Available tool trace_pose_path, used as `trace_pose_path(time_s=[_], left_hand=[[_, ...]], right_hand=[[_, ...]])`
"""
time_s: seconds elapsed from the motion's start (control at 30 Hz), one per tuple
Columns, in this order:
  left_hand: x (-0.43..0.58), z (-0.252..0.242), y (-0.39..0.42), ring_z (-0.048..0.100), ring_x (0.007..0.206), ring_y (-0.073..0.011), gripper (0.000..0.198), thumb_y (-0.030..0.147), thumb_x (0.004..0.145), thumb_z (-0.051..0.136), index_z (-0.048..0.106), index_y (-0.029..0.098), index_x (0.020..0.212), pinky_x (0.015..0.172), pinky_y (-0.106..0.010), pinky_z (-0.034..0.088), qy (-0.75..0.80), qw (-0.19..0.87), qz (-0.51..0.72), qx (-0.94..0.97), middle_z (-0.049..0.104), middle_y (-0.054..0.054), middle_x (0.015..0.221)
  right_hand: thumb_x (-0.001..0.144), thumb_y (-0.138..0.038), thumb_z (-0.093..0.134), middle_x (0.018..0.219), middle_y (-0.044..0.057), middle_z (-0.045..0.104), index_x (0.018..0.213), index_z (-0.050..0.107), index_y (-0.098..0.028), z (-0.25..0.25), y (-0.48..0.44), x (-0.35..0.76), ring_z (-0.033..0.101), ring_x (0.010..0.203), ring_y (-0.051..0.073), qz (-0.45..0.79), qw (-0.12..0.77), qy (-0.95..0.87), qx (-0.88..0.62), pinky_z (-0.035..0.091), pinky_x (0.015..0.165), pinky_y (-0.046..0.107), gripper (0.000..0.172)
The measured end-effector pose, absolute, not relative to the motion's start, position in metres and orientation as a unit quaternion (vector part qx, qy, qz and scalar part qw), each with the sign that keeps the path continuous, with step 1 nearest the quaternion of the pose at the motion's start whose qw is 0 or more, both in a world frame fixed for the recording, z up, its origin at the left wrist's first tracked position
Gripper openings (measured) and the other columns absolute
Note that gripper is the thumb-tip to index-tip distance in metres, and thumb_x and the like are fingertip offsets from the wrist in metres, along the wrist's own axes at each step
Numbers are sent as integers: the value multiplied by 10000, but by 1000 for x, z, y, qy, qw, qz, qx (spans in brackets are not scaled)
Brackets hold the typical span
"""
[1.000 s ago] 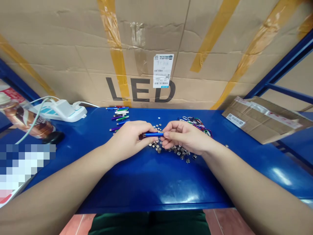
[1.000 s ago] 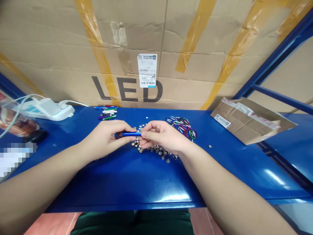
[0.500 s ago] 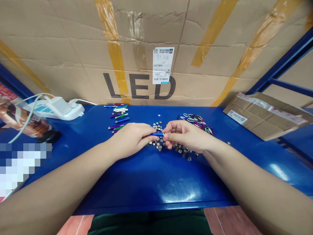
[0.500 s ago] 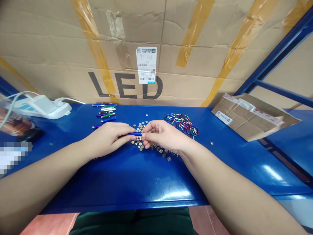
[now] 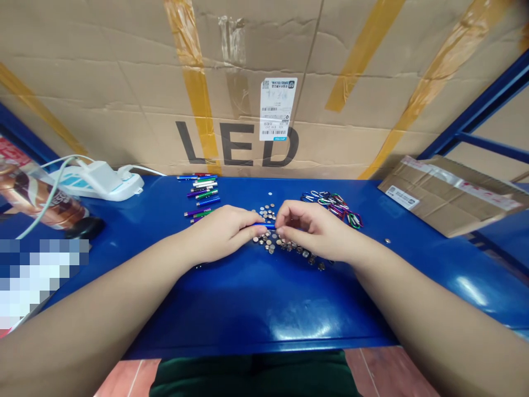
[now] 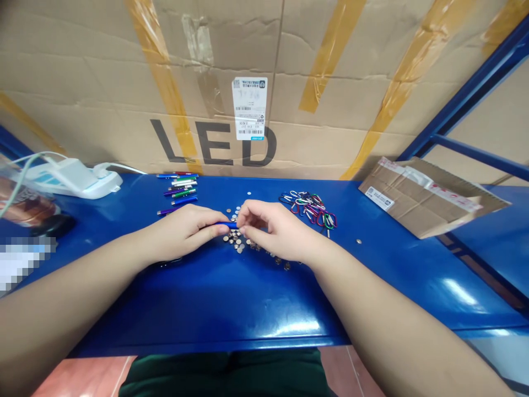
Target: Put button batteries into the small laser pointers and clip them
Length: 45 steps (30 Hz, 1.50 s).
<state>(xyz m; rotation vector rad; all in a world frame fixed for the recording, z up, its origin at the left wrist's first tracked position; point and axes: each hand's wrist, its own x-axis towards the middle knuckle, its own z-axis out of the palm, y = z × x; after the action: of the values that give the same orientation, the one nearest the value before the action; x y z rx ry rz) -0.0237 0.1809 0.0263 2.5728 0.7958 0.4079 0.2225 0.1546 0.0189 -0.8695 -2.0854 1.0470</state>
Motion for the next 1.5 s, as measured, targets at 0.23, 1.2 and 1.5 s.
trace_pose_path(time_s=[0.23,1.2,1.5], left_hand=[[-23,34,178,587,692,-165,416,526,1023,492,718,188,936,655,-277,469,356,396,158,832,651,-11,758],[-13,20,178,608,614,-161,206,370,920,652,728,191,987,599,-268,450,415,265,223,841,695,-1,729],[-17,20,185,655,653,-170,194,364,940,603,672,186,973,627,-291,508,446,341,274,781,709,-19,771]], right_hand=[[1042,-167,517,969,62,731,1063,658,-215,22,155,225,679,888,182,77,318,-914,-241,538,840,322,151],[842,-128,615,792,26,742,965,727,-189,11,169,225,668,703,175,159,256,-821,-484,499,705,303,176],[822,-139,621,783,23,745,942,729,-197,12,168,229,659,684,171,157,239,-812,-509,472,656,292,172]])
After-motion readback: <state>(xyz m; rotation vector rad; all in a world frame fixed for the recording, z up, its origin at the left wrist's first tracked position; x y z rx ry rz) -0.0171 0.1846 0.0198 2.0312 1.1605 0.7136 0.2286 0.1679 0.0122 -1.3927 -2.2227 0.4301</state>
